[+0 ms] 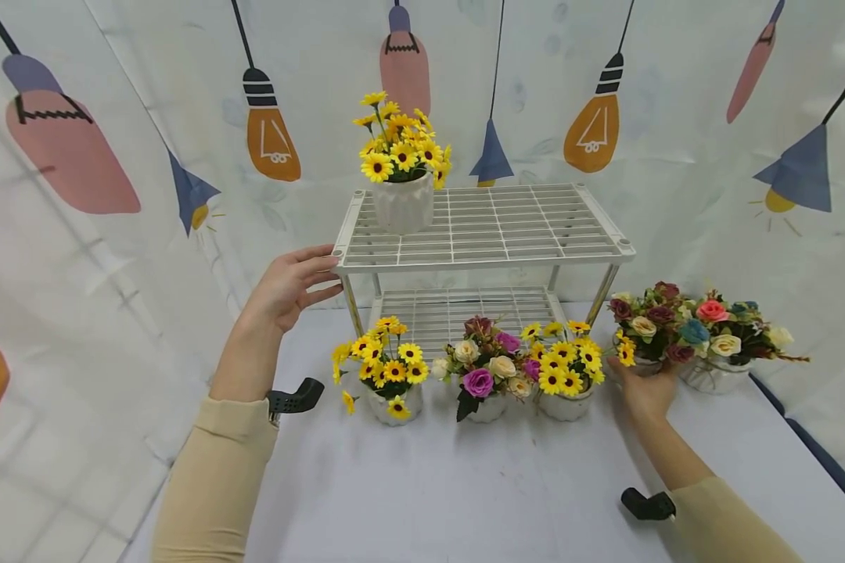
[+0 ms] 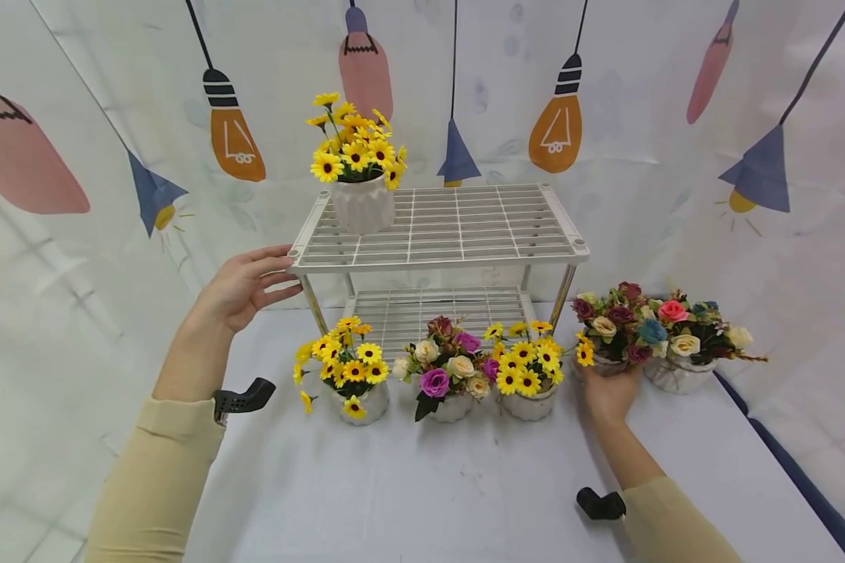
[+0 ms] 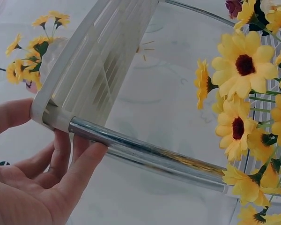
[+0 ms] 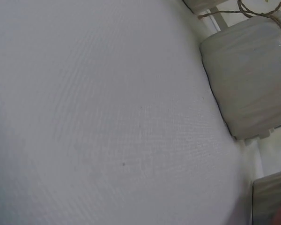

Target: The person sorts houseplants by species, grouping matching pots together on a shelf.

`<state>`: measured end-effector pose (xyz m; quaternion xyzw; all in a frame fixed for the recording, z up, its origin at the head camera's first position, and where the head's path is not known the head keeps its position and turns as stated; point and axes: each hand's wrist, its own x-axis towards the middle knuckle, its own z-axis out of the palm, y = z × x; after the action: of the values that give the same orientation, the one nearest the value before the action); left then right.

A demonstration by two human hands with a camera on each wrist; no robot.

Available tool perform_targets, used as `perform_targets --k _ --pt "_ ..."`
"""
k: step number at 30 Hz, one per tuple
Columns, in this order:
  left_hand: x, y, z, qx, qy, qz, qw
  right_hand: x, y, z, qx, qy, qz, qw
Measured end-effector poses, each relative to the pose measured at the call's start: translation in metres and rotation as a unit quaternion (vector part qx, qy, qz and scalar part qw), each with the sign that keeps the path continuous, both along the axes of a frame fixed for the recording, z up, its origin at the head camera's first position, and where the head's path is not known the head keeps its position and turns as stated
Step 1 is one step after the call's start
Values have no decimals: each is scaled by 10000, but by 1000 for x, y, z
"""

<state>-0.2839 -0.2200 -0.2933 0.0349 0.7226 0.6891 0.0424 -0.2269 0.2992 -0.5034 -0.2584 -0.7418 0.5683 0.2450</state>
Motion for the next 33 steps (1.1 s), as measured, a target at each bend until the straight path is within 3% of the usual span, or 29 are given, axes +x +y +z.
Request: perform_targets --k 9,23,31,33 --pt "1 -2 0 11 10 -71 10000 -1 -3 -1 516 300 -46 9982" --pt "-2 -1 1 17 70 -81 9999 -4 -3 -4 538 737 -224 9956" --pt "1 -3 -2 -24 47 -136 9999 3 -2 -4 520 587 -247 9966" --pt "1 -3 -1 -26 69 -150 9999 4 -3 -1 626 845 -266 9941"
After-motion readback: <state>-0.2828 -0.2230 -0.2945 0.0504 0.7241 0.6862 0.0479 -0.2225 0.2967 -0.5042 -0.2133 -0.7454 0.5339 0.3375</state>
